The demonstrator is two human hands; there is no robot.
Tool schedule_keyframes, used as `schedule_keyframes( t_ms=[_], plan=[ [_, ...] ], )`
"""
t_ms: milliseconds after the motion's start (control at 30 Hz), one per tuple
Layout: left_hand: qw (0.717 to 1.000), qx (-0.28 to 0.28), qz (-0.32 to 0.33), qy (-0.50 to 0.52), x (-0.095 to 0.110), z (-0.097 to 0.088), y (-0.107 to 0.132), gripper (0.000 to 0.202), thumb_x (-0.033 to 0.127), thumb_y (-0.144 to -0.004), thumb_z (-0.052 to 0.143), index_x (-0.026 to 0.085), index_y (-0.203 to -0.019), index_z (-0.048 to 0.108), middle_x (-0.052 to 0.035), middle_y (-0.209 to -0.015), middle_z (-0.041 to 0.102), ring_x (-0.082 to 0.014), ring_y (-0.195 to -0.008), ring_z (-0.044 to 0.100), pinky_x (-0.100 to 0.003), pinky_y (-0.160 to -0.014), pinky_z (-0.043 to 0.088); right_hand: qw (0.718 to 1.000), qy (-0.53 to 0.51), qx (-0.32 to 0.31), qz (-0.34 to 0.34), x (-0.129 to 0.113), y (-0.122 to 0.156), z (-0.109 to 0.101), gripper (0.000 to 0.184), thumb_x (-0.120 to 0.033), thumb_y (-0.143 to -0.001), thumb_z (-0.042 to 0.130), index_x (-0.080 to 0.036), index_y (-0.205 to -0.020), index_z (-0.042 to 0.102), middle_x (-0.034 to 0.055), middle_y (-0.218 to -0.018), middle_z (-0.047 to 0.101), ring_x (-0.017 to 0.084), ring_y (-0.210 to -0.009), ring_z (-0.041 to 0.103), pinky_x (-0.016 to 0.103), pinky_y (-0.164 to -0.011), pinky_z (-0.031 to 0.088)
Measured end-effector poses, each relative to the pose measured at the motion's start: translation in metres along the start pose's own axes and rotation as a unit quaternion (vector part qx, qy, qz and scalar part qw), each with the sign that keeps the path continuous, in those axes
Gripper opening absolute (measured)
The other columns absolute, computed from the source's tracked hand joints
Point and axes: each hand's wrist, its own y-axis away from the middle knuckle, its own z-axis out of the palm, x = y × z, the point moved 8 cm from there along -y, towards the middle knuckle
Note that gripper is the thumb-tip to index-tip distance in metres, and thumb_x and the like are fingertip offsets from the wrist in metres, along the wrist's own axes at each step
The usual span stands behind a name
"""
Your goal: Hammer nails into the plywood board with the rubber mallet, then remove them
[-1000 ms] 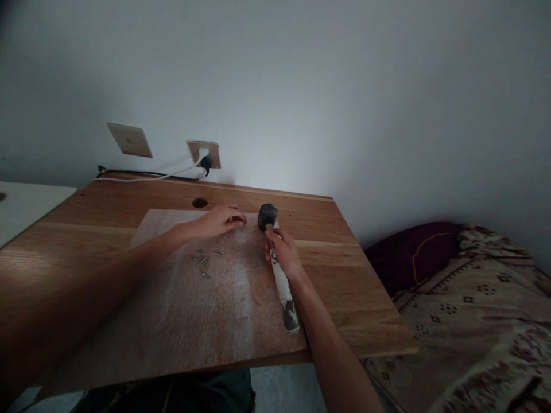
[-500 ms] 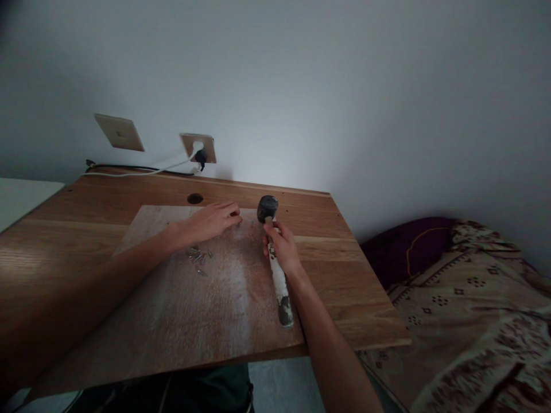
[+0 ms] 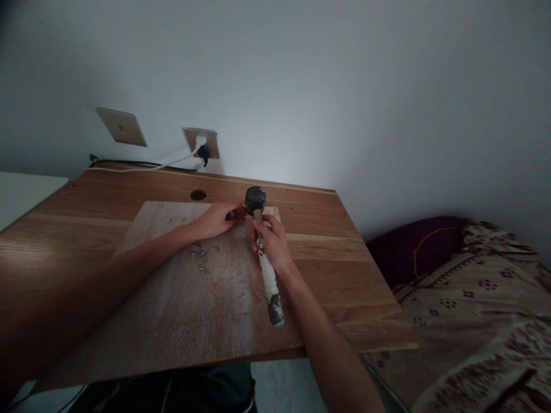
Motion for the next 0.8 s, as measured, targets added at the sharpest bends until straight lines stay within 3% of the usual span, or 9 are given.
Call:
schedule_keyframes(
  t_ms=[100,233,467,800],
  plan=[
    [0.998,-0.001,-0.023,0.05,-0.004,0.0,-0.002,0.029,0.006,-0.085,0.069,0.016,-0.112,0.067,-0.0038,-0.094,0.078,-0.018,-0.087,0.075,-0.03,-0.081,0.056,1.0,-0.004,-0.005,0.001,0.0,0.003,-0.003,0.041,-0.054,-0.071,0.076,-0.022,-0.091,0.059,-0.0079,-0.056,0.056,0.01,-0.036,0.048,0.023,-0.034,0.033],
    [0.999,0.012,-0.035,0.027,-0.006,-0.002,-0.004,0.033,0.008,-0.081,0.073,0.014,-0.113,0.067,-0.0067,-0.1,0.078,-0.018,-0.085,0.072,-0.03,-0.078,0.056,1.0,-0.014,-0.007,0.001,-0.005,0.005,-0.009,0.041,-0.053,-0.072,0.076,-0.022,-0.092,0.059,-0.0083,-0.056,0.055,0.01,-0.037,0.048,0.024,-0.035,0.033],
    [0.999,0.023,-0.043,0.019,-0.01,-0.003,-0.003,0.033,0.01,-0.082,0.075,0.015,-0.114,0.069,-0.0043,-0.094,0.079,-0.0182,-0.082,0.073,-0.029,-0.076,0.057,0.995,-0.037,-0.076,0.046,0.006,0.007,0.006,0.041,-0.053,-0.07,0.077,-0.024,-0.086,0.052,-0.0095,-0.048,0.051,0.011,-0.034,0.046,0.024,-0.034,0.03],
    [0.999,0.031,-0.04,0.01,-0.011,-0.004,-0.002,0.043,0.007,-0.08,0.073,0.014,-0.122,0.068,-0.0049,-0.098,0.08,-0.0191,-0.086,0.076,-0.03,-0.079,0.058,0.995,-0.047,-0.081,0.037,0.008,0.007,0.01,0.04,-0.05,-0.071,0.075,-0.023,-0.09,0.053,-0.0098,-0.049,0.052,0.01,-0.032,0.045,0.023,-0.034,0.027]
  ],
)
